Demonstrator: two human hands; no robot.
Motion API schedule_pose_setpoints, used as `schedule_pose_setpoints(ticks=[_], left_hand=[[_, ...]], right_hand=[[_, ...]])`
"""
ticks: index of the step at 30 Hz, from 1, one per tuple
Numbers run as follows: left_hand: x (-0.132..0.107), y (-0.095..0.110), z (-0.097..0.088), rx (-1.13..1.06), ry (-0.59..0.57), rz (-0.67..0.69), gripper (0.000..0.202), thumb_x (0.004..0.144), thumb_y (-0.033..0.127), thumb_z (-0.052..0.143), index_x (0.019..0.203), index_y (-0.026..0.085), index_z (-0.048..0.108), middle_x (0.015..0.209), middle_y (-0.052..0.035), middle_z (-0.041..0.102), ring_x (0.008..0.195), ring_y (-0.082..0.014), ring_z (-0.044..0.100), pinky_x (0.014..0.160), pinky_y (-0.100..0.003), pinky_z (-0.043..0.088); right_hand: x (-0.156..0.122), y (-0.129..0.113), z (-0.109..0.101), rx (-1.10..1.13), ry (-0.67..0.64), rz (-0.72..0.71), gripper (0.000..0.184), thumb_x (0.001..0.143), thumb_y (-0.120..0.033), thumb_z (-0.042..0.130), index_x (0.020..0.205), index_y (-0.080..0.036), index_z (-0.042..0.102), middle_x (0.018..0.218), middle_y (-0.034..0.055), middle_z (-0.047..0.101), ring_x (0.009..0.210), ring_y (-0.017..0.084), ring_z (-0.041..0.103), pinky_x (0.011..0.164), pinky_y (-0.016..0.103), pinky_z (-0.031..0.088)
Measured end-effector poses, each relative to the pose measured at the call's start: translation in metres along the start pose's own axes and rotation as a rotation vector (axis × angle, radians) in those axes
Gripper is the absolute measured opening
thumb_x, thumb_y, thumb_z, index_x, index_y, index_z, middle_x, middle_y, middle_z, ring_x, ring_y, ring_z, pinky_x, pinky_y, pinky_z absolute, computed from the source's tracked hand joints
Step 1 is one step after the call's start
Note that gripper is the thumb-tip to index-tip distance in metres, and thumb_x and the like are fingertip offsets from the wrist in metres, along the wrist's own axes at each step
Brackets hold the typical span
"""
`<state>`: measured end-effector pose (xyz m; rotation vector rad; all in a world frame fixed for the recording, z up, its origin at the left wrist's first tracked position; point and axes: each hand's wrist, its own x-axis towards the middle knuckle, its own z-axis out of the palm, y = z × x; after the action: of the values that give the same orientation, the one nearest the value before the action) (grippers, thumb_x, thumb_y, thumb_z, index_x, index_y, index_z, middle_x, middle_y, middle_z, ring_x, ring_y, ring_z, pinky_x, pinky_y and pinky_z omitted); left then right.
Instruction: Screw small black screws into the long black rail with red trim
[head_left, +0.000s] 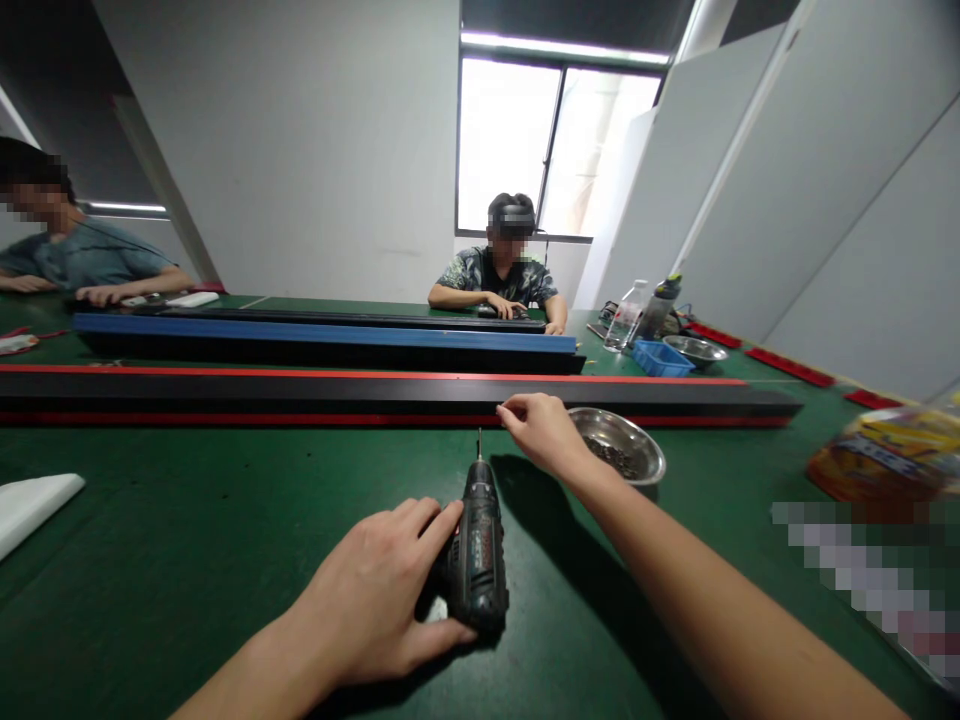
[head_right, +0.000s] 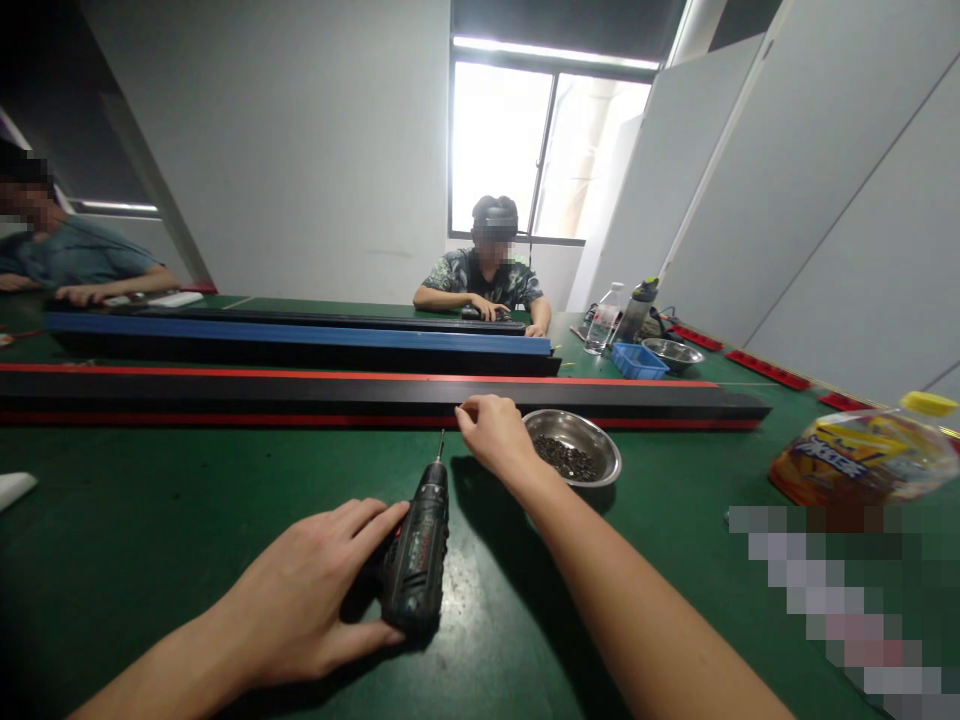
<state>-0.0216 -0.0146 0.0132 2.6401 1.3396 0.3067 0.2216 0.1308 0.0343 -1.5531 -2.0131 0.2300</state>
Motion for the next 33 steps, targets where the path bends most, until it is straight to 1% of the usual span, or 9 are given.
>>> schedule_pose_setpoints(ticks=[4,6,8,10,15,21,28,33], left_hand=[[0.001,-0.001,0.0,0.01,-0.002,0.003,0.089,0.081,0.064,0.077,0.154,0.024,0.044,0.132,-0.0115,0.063,0.112,-0.0322,0.063,0.099,-0.05,0.055],[0.001,-0.001,0.0,0.01,-0.002,0.002,0.09,0.08,0.064,0.078,0.154,0.024,0.044,0.132,-0.0118,0.063,0.112,-0.032,0.063,0.099,-0.049,0.055],[0.001,-0.001,0.0,0.008,-0.003,-0.002,0.091,0.079,0.065,0.079,0.153,0.024,0.045,0.132,-0.0118,0.063,0.113,-0.032,0.063,0.099,-0.048,0.056],[0.0,-0.001,0.0,0.008,-0.004,-0.004,0.09,0.079,0.065,0.079,0.153,0.025,0.045,0.133,-0.0116,0.063,0.113,-0.0322,0.064,0.099,-0.048,0.056],[0.0,0.0,0.001,0.013,0.003,-0.001,0.091,0.08,0.066,0.078,0.153,0.024,0.045,0.133,-0.0122,0.063,0.114,-0.0325,0.064,0.099,-0.048,0.055],[0.002,-0.002,0.002,-0.002,0.007,0.002,0.09,0.079,0.064,0.079,0.152,0.023,0.046,0.132,-0.0109,0.064,0.112,-0.0313,0.064,0.099,-0.047,0.055],[0.003,0.0,-0.003,-0.008,-0.026,-0.013,0.088,0.081,0.062,0.078,0.153,0.023,0.046,0.134,-0.0126,0.064,0.114,-0.0325,0.064,0.1,-0.048,0.055],[0.003,-0.001,-0.002,-0.005,-0.02,-0.011,0.089,0.08,0.063,0.078,0.153,0.023,0.046,0.133,-0.0121,0.064,0.114,-0.0321,0.064,0.1,-0.048,0.055]], right_hand=[[0.0,0.004,0.045,0.119,0.021,0.094,0.028,0.101,-0.032,0.06,0.101,-0.02,0.086,0.105,0.0109,0.083,0.099,0.026,0.077,0.088,0.031,0.053],[0.001,0.01,0.063,0.177,0.035,0.152,0.029,0.102,-0.031,0.059,0.1,-0.02,0.086,0.106,0.0107,0.083,0.101,0.026,0.077,0.09,0.03,0.053],[0.001,0.015,0.075,0.223,0.048,0.189,0.029,0.102,-0.032,0.059,0.1,-0.021,0.086,0.107,0.0094,0.083,0.101,0.025,0.077,0.091,0.03,0.052],[0.001,0.019,0.081,0.248,0.044,0.196,0.028,0.101,-0.033,0.06,0.1,-0.022,0.085,0.106,0.008,0.083,0.101,0.025,0.077,0.09,0.03,0.052],[0.0,0.024,0.082,0.279,0.008,0.185,0.028,0.102,-0.034,0.06,0.1,-0.021,0.085,0.103,0.007,0.084,0.096,0.022,0.076,0.086,0.028,0.051],[0.0,0.024,0.081,0.22,-0.027,0.174,0.029,0.102,-0.033,0.058,0.1,-0.021,0.084,0.103,0.0067,0.083,0.095,0.022,0.076,0.085,0.028,0.05],[0.002,0.022,0.084,0.194,-0.039,0.183,0.03,0.103,-0.035,0.057,0.101,-0.023,0.084,0.107,0.0078,0.083,0.101,0.023,0.076,0.087,0.027,0.051],[0.002,0.02,0.081,0.153,-0.074,0.188,0.036,0.105,-0.037,0.053,0.1,-0.023,0.085,0.102,0.009,0.083,0.102,0.024,0.076,0.085,0.027,0.05]])
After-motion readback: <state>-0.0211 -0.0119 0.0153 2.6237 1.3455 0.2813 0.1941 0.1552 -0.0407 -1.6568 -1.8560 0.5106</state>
